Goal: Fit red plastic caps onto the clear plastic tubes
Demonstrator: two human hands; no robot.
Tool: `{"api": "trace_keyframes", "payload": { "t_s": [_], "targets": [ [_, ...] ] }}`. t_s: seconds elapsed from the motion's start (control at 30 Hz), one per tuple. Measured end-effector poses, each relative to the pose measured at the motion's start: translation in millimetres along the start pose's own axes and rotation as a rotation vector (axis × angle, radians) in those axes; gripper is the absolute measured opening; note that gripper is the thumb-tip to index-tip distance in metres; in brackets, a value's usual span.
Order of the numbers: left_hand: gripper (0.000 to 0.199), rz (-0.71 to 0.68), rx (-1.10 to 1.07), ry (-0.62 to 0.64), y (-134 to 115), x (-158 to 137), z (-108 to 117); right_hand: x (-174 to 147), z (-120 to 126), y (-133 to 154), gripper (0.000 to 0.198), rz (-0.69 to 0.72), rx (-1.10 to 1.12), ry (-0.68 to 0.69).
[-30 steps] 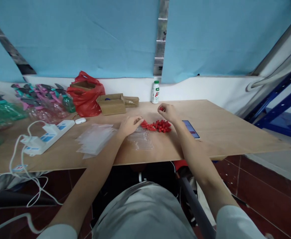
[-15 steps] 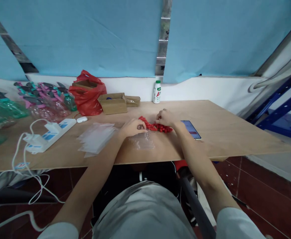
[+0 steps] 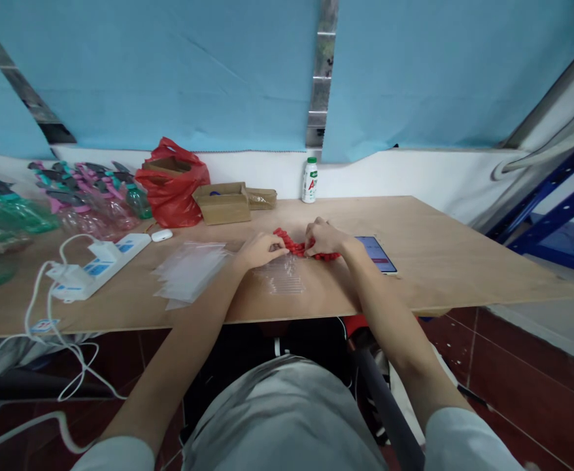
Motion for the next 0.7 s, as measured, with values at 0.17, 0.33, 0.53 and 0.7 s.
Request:
{"api": "trace_keyframes", "payload": {
  "t_s": [0.17, 0.33, 0.53, 0.7],
  "targets": [
    [0.026, 0.013, -0.004, -0.047, 0, 0, 1, -4, 6, 1, 0.008, 0.046, 0.187, -0.089],
    [0.024, -0.026, 0.0, -0.211, 2, 2, 0, -4, 10, 4, 0.008, 0.147, 0.545, -0.175],
    [0.029, -0.069, -0.086, -0.185, 1, 4, -2, 0, 4, 18, 0.02, 0.254, 0.577, -0.364],
    [0.03, 0.01, -0.093, -0.169, 1, 3, -3, 4, -2, 30, 0.027, 0.292, 0.488, -0.376]
  ]
}}
Point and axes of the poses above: each hand's wrist, its own x-axis towards the middle knuckle, its own z-axis out of the back of the hand, y = z × x, the point moved 1 cm from there along x, towards the middle knuckle, and after that the axes turned 6 degrees about x, right-handed, at the moved point
